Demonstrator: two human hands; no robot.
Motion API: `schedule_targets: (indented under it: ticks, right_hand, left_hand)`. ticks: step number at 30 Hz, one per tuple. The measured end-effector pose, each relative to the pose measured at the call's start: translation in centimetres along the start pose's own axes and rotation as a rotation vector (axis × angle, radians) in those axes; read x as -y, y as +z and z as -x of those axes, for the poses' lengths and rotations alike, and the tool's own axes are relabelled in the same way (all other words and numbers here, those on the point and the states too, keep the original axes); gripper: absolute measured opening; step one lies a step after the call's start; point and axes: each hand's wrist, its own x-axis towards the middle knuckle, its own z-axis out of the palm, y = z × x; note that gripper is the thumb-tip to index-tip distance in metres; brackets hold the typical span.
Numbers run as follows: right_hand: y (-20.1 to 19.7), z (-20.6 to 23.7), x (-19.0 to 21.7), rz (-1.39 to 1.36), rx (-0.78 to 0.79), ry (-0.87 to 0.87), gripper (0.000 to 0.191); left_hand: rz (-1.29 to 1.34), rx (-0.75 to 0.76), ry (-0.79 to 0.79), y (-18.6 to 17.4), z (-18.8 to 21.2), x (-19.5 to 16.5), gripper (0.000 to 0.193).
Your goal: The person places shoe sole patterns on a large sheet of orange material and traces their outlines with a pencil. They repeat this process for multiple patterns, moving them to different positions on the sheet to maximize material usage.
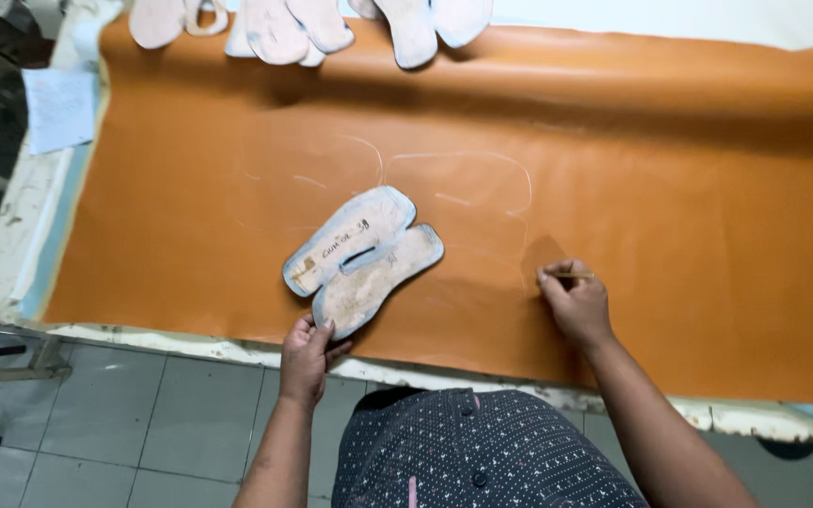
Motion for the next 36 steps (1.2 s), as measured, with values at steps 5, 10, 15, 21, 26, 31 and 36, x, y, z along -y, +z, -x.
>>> schedule_targets:
  ticks: [5, 10, 15, 21, 26, 31, 36]
  right_hand:
    - [1.2, -6.3, 1.4, -0.133, 0.039, -0.134, 0.014]
    - [1.3, -7.5, 0.6, -0.127, 0.100, -0.069, 0.012]
    - [1.1, -7.8, -0.3, -0.066, 0.120, -0.080, 0.010]
    - [1.0, -7.9, -1.1, -0.056, 0.129, -0.117, 0.013]
    - [0.9, -8.4, -1.7, -0.038, 0.124, -0.054, 0.010]
    - [0.8, -10.8, -1.3, -0.130, 0.033, -0.099, 0.011]
    - [1.6, -14.3, 0.0, -0.166, -0.019, -0.112, 0.013]
  left_hand:
    - [-0.009, -0.046, 0.002, 0.5, 0.3, -0.5, 0.028]
    - [-0.021, -0.075, 0.008, 0.7, 0.2, -0.4, 0.027]
    - [-0.011, -0.105, -0.027, 0.5, -0.5, 0.0, 0.026]
    - [-0.015, -0.111, -0.056, 0.5, -0.8, 0.0, 0.025]
    - [-0.046, -0.150, -0.081, 0.9, -0.6, -0.5, 0.026]
    - [-0.029, -0.158, -0.093, 0.9, -0.7, -0.5, 0.027]
    - [-0.017, -0.146, -0.094, 0.6, -0.9, -0.1, 0.027]
